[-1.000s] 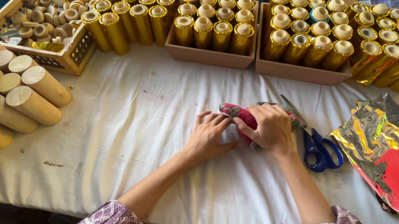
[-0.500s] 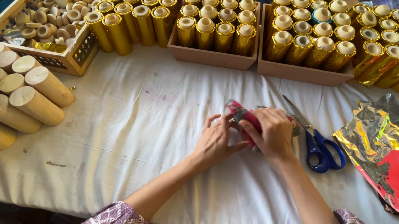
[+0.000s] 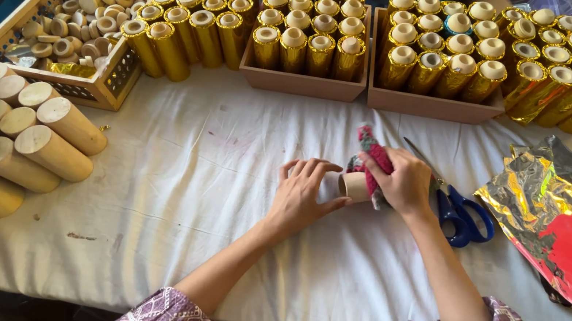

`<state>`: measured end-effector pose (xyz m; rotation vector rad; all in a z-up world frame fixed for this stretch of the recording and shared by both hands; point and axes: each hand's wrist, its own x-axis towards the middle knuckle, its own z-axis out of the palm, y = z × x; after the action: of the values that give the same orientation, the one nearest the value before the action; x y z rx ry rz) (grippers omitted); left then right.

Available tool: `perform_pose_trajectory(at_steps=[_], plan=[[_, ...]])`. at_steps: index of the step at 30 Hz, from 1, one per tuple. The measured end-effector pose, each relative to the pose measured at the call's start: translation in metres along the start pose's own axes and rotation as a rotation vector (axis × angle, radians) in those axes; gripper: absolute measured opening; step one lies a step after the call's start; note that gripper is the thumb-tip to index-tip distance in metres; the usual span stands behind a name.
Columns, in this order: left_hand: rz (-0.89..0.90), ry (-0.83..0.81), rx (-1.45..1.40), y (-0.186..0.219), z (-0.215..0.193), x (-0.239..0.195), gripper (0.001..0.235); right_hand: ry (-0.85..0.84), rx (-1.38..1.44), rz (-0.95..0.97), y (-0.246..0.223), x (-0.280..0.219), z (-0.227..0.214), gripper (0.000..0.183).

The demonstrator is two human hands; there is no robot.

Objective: The person wraps gold foil around wooden cylinders, trims the foil with scissors, secures it with tape, and wipes down the finished cylinders with a cloth.

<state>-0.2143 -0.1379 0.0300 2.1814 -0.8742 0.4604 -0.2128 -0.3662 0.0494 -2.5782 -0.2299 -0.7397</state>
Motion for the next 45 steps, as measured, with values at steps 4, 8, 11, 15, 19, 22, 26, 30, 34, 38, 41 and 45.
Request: perform_pose_trajectory(at_steps=[4, 8, 11, 15, 19, 22, 26, 30, 34, 38, 41, 45], plan=[[0.008, -0.049, 0.098, -0.011, 0.013, -0.004, 0.052, 0.222, 0.003, -0.023, -0.001, 0.0, 0.001, 0.047], [0.005, -0.067, 0.094, -0.012, 0.015, -0.006, 0.053, 0.181, -0.082, -0.062, -0.02, -0.01, -0.001, 0.05], [0.061, -0.049, 0.129, -0.014, 0.017, -0.007, 0.065, 0.117, -0.138, -0.235, -0.044, -0.011, 0.002, 0.049], [0.058, -0.003, 0.087, -0.014, 0.019, -0.007, 0.065, 0.011, -0.16, -0.322, -0.037, -0.005, -0.004, 0.056], [0.047, -0.053, 0.081, -0.001, 0.005, -0.003, 0.066, -0.113, -0.133, -0.219, -0.009, 0.0, -0.018, 0.057], [0.024, -0.045, -0.014, 0.002, -0.002, -0.001, 0.064, -0.088, -0.045, -0.097, -0.009, 0.0, -0.015, 0.052], [-0.015, -0.081, -0.053, 0.003, 0.001, 0.0, 0.066, 0.033, 0.005, 0.002, -0.003, 0.001, -0.002, 0.048], [0.021, -0.083, 0.033, 0.001, 0.006, -0.001, 0.063, 0.222, 0.116, 0.076, -0.004, 0.0, -0.005, 0.046], [0.022, -0.125, 0.034, 0.002, 0.005, -0.002, 0.062, 0.328, 0.326, 0.249, 0.009, -0.009, 0.002, 0.048], [0.029, -0.112, -0.005, 0.0, 0.001, -0.001, 0.061, 0.315, 0.502, 0.436, 0.048, -0.009, 0.018, 0.054], [0.1, -0.103, -0.136, 0.002, -0.005, 0.0, 0.056, 0.397, 0.824, 0.522, 0.057, -0.002, 0.007, 0.049], [0.143, -0.157, -0.203, -0.002, -0.002, -0.001, 0.049, 0.502, 1.322, 0.53, 0.049, 0.005, -0.013, 0.042]])
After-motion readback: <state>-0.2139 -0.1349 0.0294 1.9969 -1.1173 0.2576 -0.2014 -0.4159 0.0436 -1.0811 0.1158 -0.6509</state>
